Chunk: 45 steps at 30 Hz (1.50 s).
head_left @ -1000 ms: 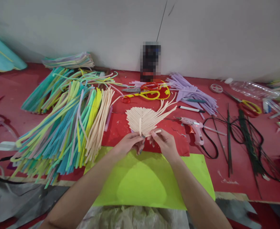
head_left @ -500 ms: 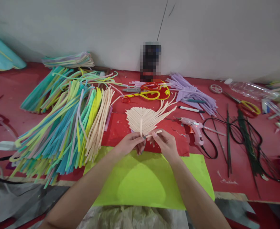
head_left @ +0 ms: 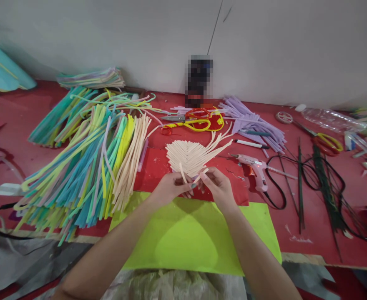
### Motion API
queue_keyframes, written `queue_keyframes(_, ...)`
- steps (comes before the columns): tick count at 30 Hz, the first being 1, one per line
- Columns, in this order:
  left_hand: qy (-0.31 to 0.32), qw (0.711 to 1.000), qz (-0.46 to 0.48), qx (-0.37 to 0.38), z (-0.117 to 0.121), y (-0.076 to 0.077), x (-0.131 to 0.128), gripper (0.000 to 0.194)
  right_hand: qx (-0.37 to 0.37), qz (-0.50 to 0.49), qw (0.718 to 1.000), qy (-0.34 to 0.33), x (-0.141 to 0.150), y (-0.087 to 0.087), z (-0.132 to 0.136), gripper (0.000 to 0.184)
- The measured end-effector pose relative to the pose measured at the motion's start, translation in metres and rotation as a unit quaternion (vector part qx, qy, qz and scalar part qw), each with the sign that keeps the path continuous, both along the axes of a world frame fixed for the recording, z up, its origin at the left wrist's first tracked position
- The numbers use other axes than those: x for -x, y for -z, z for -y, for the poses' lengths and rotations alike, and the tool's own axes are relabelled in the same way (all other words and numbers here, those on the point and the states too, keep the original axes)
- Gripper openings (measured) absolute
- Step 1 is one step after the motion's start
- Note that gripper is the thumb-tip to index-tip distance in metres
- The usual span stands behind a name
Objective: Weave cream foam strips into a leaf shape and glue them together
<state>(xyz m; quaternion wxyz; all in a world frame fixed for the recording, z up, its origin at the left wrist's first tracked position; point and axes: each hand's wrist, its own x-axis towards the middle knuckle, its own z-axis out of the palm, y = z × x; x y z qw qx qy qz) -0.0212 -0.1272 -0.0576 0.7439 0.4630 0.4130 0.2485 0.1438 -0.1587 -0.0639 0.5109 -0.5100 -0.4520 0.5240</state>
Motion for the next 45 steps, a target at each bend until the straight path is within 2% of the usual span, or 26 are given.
queue_keyframes(4,-0.01,1.0,0.008,0.002,0.001,-0.001,-0.001,0.039,0.014,-0.033,0.999,0.003,0.0,0.0,-0.001,0.027)
queue_keyframes(10,-0.053,0.997,0.027,-0.038,0.003,0.004,-0.001,0.038,0.057,-0.102,0.993,0.01,-0.001,0.003,-0.002,0.027)
queue_keyframes(14,-0.07,0.994,-0.008,-0.079,0.002,0.002,0.002,0.033,0.037,-0.077,0.996,0.024,-0.002,0.002,-0.003,0.025)
queue_keyframes(17,-0.117,0.984,-0.031,-0.128,-0.001,0.0,0.006,0.028,0.026,-0.048,0.998,0.032,-0.003,0.0,-0.003,0.026)
queue_keyframes(19,-0.141,0.982,-0.026,-0.126,-0.003,0.0,0.007,0.026,0.023,-0.038,0.999,0.028,-0.003,-0.002,-0.002,0.027)
queue_keyframes(22,-0.123,0.989,0.0,-0.081,-0.003,0.002,0.006,0.029,0.02,-0.031,0.999,0.021,-0.003,-0.002,-0.002,0.027)
queue_keyframes(25,-0.099,0.993,0.012,-0.066,-0.002,0.005,0.004,0.029,0.023,-0.03,0.999,0.027,-0.003,-0.001,-0.002,0.027)
queue_keyframes(28,-0.121,0.99,0.017,-0.07,-0.001,0.006,0.003,0.03,0.026,-0.019,0.999,0.02,-0.002,0.001,-0.002,0.028)
queue_keyframes(33,-0.153,0.985,0.027,-0.076,-0.002,0.005,0.004,0.032,0.038,-0.014,0.996,-0.075,0.0,0.005,-0.001,0.027)
queue_keyframes(35,-0.162,0.983,0.032,-0.078,-0.002,0.005,0.003,0.033,0.046,-0.015,0.995,-0.092,0.001,0.007,0.0,0.025)
queue_keyframes(42,-0.155,0.983,0.03,-0.098,-0.002,0.002,0.007,0.029,0.061,-0.012,0.994,-0.085,0.004,0.008,0.0,0.026)
queue_keyframes(45,-0.162,0.979,0.007,-0.123,-0.006,0.001,0.013,0.027,0.042,0.009,0.998,-0.043,-0.002,0.005,-0.001,0.028)
